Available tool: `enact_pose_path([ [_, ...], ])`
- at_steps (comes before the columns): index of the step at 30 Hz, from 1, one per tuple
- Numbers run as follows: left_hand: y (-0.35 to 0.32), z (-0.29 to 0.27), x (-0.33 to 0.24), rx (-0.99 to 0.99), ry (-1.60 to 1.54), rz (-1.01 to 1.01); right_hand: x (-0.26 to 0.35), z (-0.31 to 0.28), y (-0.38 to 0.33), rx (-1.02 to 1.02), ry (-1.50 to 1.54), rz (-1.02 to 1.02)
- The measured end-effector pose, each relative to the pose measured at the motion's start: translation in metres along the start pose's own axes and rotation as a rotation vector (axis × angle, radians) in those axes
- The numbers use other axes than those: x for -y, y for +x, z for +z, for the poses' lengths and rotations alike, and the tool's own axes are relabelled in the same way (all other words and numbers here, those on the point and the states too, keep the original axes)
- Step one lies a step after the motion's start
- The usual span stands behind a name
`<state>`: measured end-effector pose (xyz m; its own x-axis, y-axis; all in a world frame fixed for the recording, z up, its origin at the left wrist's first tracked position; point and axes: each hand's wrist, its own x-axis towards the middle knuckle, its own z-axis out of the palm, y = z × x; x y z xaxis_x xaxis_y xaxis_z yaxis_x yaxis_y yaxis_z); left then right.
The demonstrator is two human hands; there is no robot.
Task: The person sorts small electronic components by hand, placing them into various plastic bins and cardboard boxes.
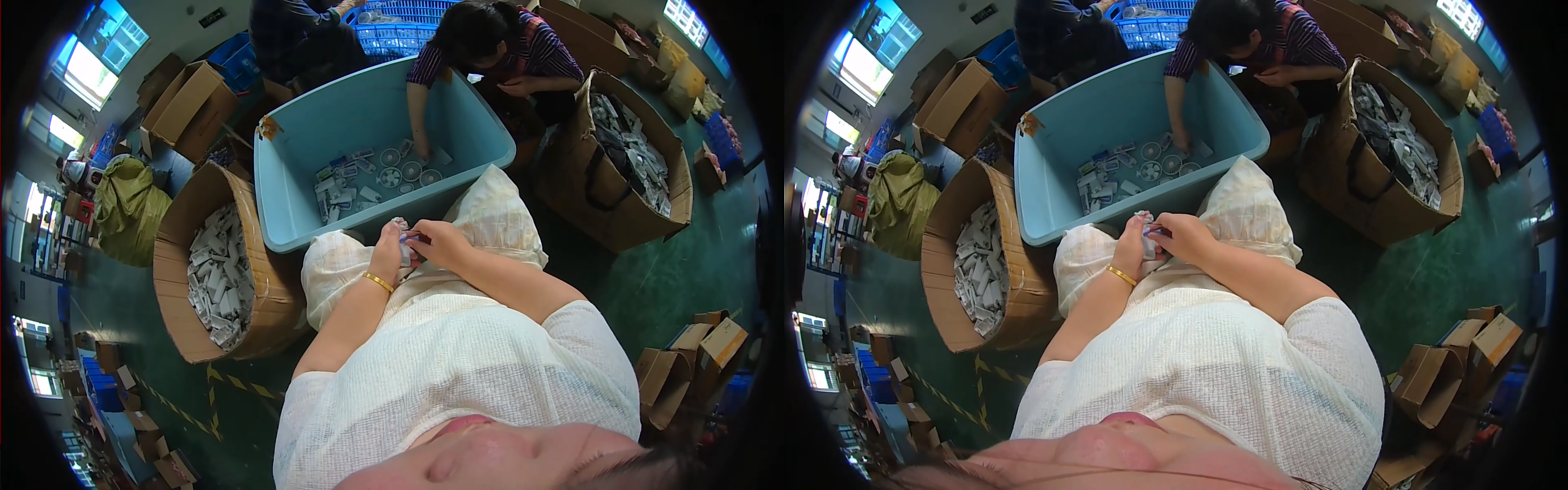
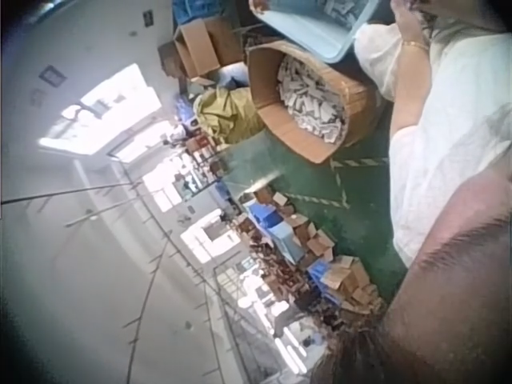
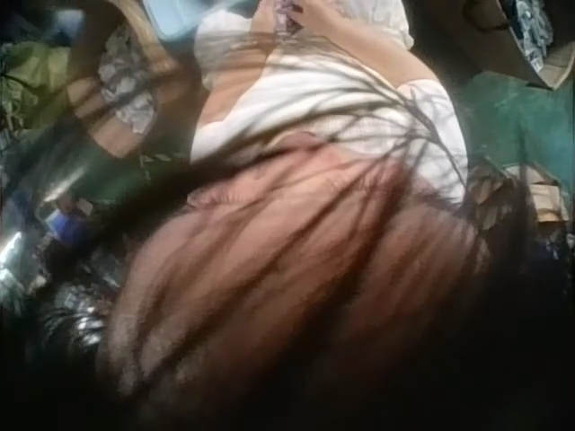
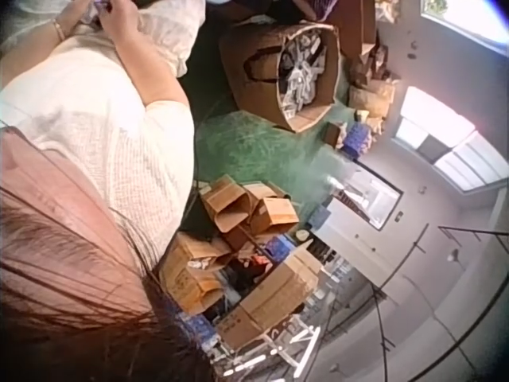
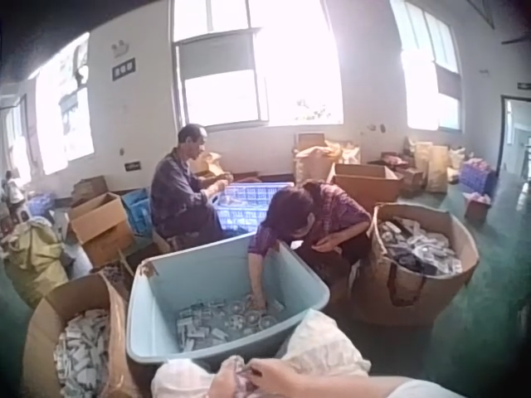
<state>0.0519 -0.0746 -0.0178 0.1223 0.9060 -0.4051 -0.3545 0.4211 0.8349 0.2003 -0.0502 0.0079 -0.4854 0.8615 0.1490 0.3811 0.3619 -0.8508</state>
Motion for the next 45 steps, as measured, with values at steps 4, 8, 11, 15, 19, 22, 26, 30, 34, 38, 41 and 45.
enact_pose_path([
  [4,0.002,0.009,0.002,-0.070,0.082,0.120,0.005,-0.005,-0.007,-0.157,-0.215,-0.277],
  [8,0.017,-0.006,0.020,-0.055,0.248,0.440,0.010,-0.009,-0.008,-0.155,-0.360,-0.486],
  [11,0.016,-0.002,0.021,-0.046,0.268,0.449,0.012,-0.014,-0.010,-0.121,-0.425,-0.573],
  [15,-0.005,0.020,-0.001,-0.010,0.156,0.239,0.010,-0.022,-0.012,-0.121,-0.370,-0.524],
  [19,-0.005,0.020,-0.002,-0.009,0.250,0.397,0.023,-0.016,-0.014,-0.206,0.082,0.014],
  [22,-0.007,0.022,-0.003,-0.004,0.301,0.411,0.007,-0.012,-0.013,-0.211,0.316,0.144],
  [26,-0.010,0.023,-0.008,0.029,0.450,0.446,-0.006,-0.020,-0.007,-0.168,0.721,0.351],
  [30,-0.010,0.014,-0.009,-0.045,0.357,0.388,-0.009,-0.038,0.003,-0.361,0.877,0.539],
  [34,0.000,-0.020,-0.028,-0.200,0.043,0.209,-0.028,-0.137,0.002,-0.640,1.008,0.351],
  [38,0.003,-0.011,-0.021,-0.096,0.007,0.138,-0.012,-0.129,-0.001,-0.580,0.798,0.350],
  [41,0.003,0.001,-0.017,-0.063,0.002,0.022,-0.019,-0.104,-0.004,-0.512,0.526,0.216],
  [45,0.006,-0.009,-0.004,-0.068,0.073,-0.133,-0.034,-0.124,0.026,-0.461,0.533,0.197],
])
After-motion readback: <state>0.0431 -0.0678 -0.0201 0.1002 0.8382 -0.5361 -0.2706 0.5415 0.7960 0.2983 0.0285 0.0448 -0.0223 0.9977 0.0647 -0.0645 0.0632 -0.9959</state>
